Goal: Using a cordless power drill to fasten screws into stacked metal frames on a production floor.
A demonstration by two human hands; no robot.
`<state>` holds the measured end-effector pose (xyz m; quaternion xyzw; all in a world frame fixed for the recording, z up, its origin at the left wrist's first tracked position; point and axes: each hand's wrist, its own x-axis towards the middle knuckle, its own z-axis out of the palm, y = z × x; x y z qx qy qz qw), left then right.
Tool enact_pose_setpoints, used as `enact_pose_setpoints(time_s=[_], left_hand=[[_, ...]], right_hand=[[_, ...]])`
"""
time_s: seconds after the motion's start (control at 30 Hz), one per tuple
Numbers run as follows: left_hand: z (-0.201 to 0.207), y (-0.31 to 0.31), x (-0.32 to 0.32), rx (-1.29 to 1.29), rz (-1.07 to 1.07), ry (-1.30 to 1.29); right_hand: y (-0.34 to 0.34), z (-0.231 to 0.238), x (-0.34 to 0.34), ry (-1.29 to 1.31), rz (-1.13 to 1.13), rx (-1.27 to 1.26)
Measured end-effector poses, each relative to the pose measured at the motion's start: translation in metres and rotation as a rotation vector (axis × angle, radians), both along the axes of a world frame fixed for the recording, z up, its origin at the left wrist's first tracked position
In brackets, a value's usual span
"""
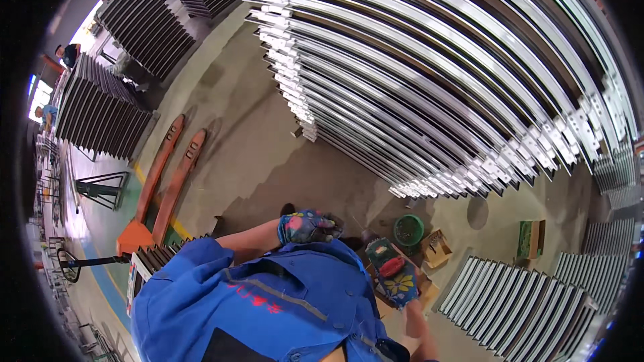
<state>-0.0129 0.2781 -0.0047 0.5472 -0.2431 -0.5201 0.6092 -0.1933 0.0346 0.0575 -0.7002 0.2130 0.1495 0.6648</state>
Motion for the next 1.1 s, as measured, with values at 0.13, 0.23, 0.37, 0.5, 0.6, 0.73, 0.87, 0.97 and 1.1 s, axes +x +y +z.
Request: enact_pose_setpoints(time_s=[0.13, 0.23, 0.37, 0.5, 0.6, 0.73, 0.87, 0.97, 1.1], left_hand=[[-0.003, 0.052, 0.018, 0.006, 0.272, 0.784], [-0.007, 0.11, 0.037, -0.004, 0.339, 0.804], [-0.018, 0.181, 0.057, -0.043, 0.455, 0.737], [-0.022, 0.249, 0.076, -0.033, 0.442, 0.77], [-0.017, 0.283, 0.082, 0.034, 0.609, 0.757], [-0.014, 0.309, 0.09, 0.049, 0.715, 0.677], [-0.023, 0.322, 0.102, 0.084, 0.785, 0.654], [-0.033, 0.319, 0.118, 0.138, 0.821, 0.718], [-0.033, 0.305, 0.148, 0.108, 0.831, 0.736]], right_hand=[[0.042, 0.014, 0.039, -0.009, 0.294, -0.295], [0.094, 0.017, 0.074, 0.025, 0.087, 0.06], [0.14, 0.051, 0.091, -0.082, 0.817, -0.768], [0.197, 0.053, 0.127, -0.077, 0.802, -0.51], [0.244, 0.03, 0.171, -0.028, 0.726, -0.221], [0.276, 0.028, 0.202, 0.173, 0.261, 0.653], [0.283, 0.034, 0.231, 0.068, 0.524, 0.183], [0.279, 0.03, 0.255, -0.079, 0.748, -0.245], [0.26, 0.026, 0.275, -0.232, 0.682, -0.139]])
